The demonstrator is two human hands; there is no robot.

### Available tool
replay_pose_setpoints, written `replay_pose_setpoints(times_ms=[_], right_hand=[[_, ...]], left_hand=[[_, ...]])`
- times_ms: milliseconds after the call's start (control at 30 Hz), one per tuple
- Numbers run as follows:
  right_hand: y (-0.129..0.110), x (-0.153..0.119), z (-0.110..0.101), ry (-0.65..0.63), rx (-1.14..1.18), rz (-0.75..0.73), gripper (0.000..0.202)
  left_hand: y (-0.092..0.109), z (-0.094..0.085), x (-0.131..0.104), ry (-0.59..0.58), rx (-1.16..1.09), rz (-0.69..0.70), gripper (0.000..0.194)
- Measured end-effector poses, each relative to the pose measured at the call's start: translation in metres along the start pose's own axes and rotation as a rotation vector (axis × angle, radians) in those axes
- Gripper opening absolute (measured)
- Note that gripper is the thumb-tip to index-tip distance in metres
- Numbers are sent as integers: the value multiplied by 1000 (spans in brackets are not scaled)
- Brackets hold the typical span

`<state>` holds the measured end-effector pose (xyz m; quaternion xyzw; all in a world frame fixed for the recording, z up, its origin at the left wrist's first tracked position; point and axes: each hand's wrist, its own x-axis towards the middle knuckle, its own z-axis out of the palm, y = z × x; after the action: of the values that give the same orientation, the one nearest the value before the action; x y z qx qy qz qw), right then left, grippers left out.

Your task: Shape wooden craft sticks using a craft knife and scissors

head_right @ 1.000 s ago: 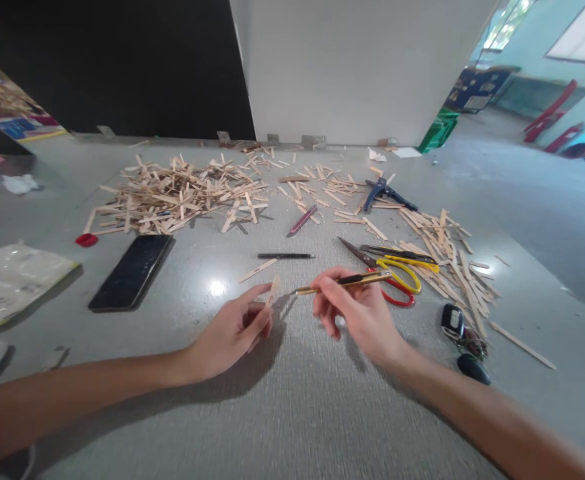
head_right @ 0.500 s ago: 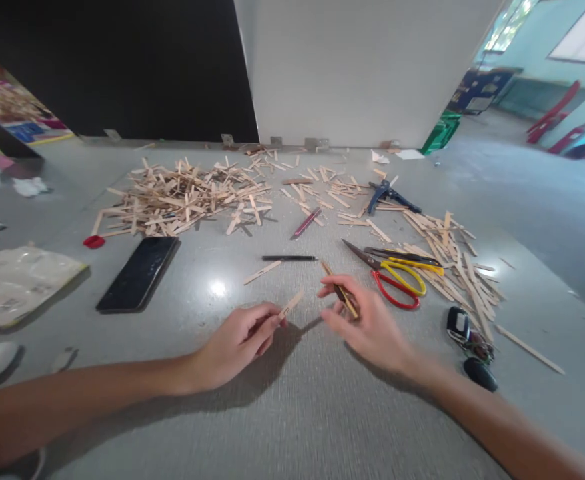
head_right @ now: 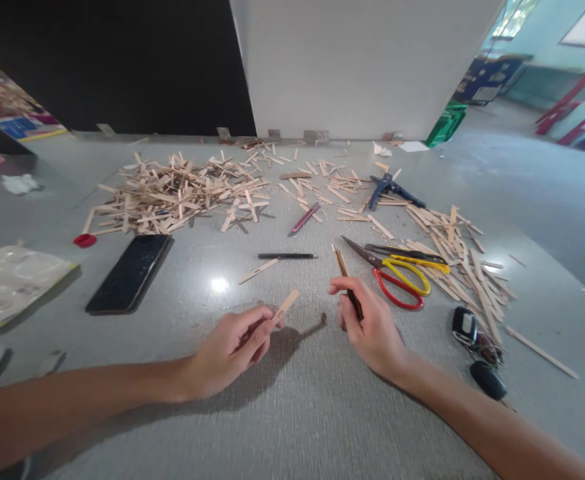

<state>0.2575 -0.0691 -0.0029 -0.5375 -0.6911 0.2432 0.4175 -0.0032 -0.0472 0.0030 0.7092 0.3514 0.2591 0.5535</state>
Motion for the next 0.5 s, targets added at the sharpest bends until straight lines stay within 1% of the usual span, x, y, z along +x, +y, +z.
replay_pose_setpoints(times_ms=[67,100,200,267,300,367,433,500], right_hand=[[-1,1,-1,-6,-41,-39,17],[-1,2,-2,-13,-61,-51,17],[-1,3,-3,-30,-101,-62,17],[-1,4,-3,-42,-112,-51,17],[-1,4,-3,-50,-117,-43,17],[-1,5,-4,-61,-126,-39,18],[-1,6,-5,-55,-138,-61,19],[-2,7,-5,-50,-158,-101,21]], left_hand=[[-2,1,-1,11,93,51,34],[-2,2,-2,22,181,107,35],[-3,1,-6,53,589,351,37],[-4,-5,-5,83,867,447,32],[-4,-10,-3,107,978,436,28],[-8,-24,4,243,1149,388,27],[-14,-41,14,307,1199,231,27],[-21,-56,23,310,1169,113,28]])
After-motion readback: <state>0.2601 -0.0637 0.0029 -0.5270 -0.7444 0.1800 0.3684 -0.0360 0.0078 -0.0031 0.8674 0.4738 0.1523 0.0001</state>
